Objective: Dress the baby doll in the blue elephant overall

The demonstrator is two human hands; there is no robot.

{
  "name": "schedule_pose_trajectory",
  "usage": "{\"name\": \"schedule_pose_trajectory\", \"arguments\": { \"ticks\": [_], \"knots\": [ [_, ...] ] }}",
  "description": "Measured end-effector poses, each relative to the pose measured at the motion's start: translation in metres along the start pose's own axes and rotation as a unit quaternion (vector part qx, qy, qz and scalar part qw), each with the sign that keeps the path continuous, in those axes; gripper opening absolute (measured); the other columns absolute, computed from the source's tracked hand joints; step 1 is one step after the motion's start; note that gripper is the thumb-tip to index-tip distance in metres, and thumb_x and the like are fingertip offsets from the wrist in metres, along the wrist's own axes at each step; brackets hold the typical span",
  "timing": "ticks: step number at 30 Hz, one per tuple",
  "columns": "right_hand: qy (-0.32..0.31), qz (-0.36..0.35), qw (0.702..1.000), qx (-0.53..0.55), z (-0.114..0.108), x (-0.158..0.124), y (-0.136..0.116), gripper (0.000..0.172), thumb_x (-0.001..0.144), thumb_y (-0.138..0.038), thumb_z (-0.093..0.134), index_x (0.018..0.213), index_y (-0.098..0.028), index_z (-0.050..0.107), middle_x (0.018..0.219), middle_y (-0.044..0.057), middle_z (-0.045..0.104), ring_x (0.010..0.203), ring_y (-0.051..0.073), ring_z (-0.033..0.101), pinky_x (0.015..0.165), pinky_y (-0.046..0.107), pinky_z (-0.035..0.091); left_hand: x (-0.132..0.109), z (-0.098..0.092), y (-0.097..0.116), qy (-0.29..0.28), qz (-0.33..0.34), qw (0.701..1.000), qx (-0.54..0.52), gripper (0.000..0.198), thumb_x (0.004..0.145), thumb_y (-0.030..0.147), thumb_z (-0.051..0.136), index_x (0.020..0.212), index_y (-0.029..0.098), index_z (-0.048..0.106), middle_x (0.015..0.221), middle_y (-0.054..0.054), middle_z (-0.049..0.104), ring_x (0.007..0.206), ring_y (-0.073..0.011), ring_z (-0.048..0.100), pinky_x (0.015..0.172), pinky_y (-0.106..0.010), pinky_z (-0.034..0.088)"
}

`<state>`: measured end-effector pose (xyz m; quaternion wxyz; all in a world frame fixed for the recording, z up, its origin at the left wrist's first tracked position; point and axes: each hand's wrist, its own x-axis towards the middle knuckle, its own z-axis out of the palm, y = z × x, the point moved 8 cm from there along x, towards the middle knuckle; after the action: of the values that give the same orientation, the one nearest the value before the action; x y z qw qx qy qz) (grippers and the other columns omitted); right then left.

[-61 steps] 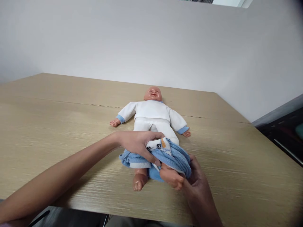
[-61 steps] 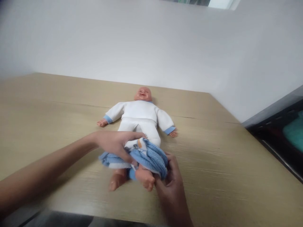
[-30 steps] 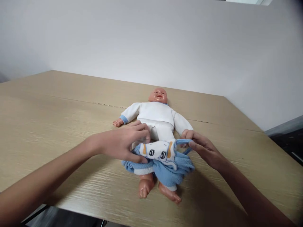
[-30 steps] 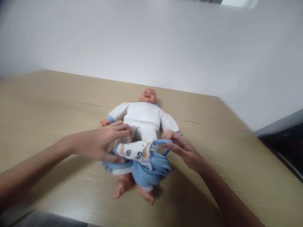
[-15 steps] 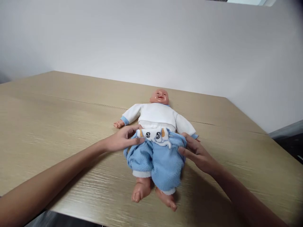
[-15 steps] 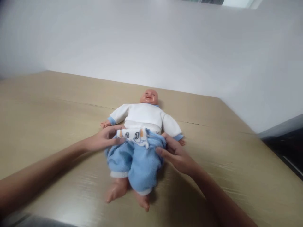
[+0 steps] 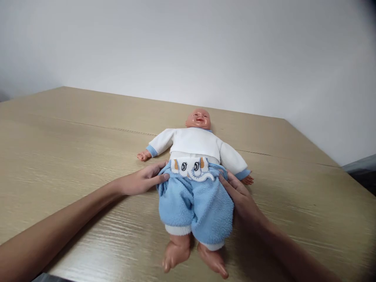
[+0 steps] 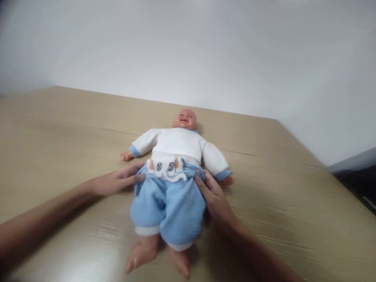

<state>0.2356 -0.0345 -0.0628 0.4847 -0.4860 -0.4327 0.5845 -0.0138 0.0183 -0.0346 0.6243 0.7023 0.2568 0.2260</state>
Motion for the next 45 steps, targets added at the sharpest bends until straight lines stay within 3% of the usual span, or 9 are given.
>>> {"name": "schedule_pose_trajectory", "arguments": {
  "ticks": [11, 16, 21, 24, 26, 32, 35, 41, 45],
  "knots": [
    [-0.014, -0.066, 0.991, -0.118, -0.006, 0.012, -0.017, 0.048, 0.101, -0.067, 0.068, 0.127, -0.027, 0.068, 0.132, 0.005, 0.075, 0.127, 0.029, 0.066, 0.12, 0.045, 0.046, 0.007, 0.004, -0.006, 0.035, -0.022, 0.998, -0.049, 0.052, 0.108, 0.06, 0.06, 0.146, 0.026, 0.065, 0.143, -0.01, 0.073, 0.137, -0.0292, 0.064, 0.124, -0.048, 0.046],
    [-0.019, -0.105, 0.974, -0.202, -0.013, 0.011, -0.023, 0.04, 0.104, -0.064, 0.063, 0.121, -0.027, 0.064, 0.111, 0.003, 0.074, 0.109, 0.027, 0.067, 0.102, 0.041, 0.052, 0.006, 0.0, 0.008, 0.083, 0.027, 0.995, 0.054, 0.048, 0.107, 0.059, 0.06, 0.13, 0.019, 0.07, 0.126, -0.008, 0.074, 0.122, -0.027, 0.066, 0.113, -0.04, 0.049],
    [0.004, -0.284, 0.889, -0.36, 0.004, -0.006, -0.061, 0.026, 0.105, -0.043, 0.066, 0.125, -0.027, 0.062, 0.119, 0.008, 0.066, 0.114, 0.03, 0.062, 0.105, 0.043, 0.047, -0.001, -0.017, 0.04, 0.247, 0.14, 0.935, 0.215, 0.032, 0.109, 0.049, 0.057, 0.11, 0.02, 0.069, 0.122, -0.01, 0.067, 0.122, -0.0269, 0.059, 0.116, -0.041, 0.043],
    [0.026, -0.347, 0.851, -0.394, 0.013, -0.006, -0.077, 0.012, 0.103, -0.034, 0.066, 0.112, -0.026, 0.066, 0.118, 0.009, 0.066, 0.117, 0.03, 0.06, 0.107, 0.045, 0.043, 0.007, -0.019, 0.041, 0.259, 0.147, 0.931, 0.212, 0.027, 0.11, 0.044, 0.052, 0.109, 0.021, 0.067, 0.125, -0.01, 0.067, 0.125, -0.027, 0.058, 0.119, -0.045, 0.04],
    [0.036, -0.341, 0.861, -0.376, 0.013, 0.004, -0.08, 0.009, 0.103, -0.034, 0.066, 0.106, -0.026, 0.065, 0.114, 0.008, 0.066, 0.114, 0.03, 0.06, 0.106, 0.044, 0.043, 0.013, -0.02, 0.035, 0.232, 0.127, 0.943, 0.2, 0.028, 0.109, 0.044, 0.052, 0.113, 0.021, 0.067, 0.131, -0.011, 0.067, 0.13, -0.0287, 0.056, 0.122, -0.048, 0.038],
    [0.022, -0.199, 0.954, -0.223, 0.004, 0.038, -0.06, 0.022, 0.095, -0.045, 0.067, 0.104, -0.025, 0.063, 0.098, 0.001, 0.063, 0.097, 0.024, 0.058, 0.092, 0.036, 0.045, 0.007, -0.013, 0.024, 0.141, 0.114, 0.973, 0.146, 0.051, 0.097, 0.06, 0.069, 0.132, 0.023, 0.064, 0.153, -0.013, 0.056, 0.15, -0.0342, 0.042, 0.132, -0.05, 0.029],
    [0.024, -0.166, 0.967, -0.191, 0.0, 0.039, -0.053, 0.027, 0.093, -0.05, 0.069, 0.102, -0.025, 0.063, 0.095, 0.0, 0.061, 0.094, 0.023, 0.056, 0.09, 0.035, 0.044, 0.003, -0.009, 0.024, 0.137, 0.119, 0.971, 0.153, 0.048, 0.091, 0.054, 0.082, 0.121, 0.022, 0.063, 0.155, -0.013, 0.052, 0.15, -0.033, 0.043, 0.13, -0.046, 0.03],
    [0.001, -0.146, 0.978, -0.15, -0.009, 0.036, -0.036, 0.029, 0.091, -0.054, 0.074, 0.097, -0.025, 0.071, 0.103, 0.002, 0.065, 0.107, 0.026, 0.059, 0.104, 0.036, 0.044, 0.009, -0.015, 0.02, 0.186, 0.095, 0.974, 0.088, 0.034, 0.1, 0.051, 0.072, 0.105, 0.018, 0.067, 0.113, -0.008, 0.063, 0.116, -0.0259, 0.058, 0.107, -0.038, 0.043],
    [-0.018, -0.064, 0.997, 0.026, -0.001, 0.041, -0.016, 0.032, 0.089, -0.057, 0.08, 0.099, -0.028, 0.071, 0.102, 0.002, 0.073, 0.106, 0.029, 0.065, 0.105, 0.041, 0.05, 0.009, -0.027, 0.014, 0.231, 0.075, 0.97, 0.01, 0.037, 0.1, 0.055, 0.073, 0.101, 0.018, 0.068, 0.092, -0.001, 0.058, 0.089, -0.0172, 0.053, 0.082, -0.029, 0.042]
  ]
}}
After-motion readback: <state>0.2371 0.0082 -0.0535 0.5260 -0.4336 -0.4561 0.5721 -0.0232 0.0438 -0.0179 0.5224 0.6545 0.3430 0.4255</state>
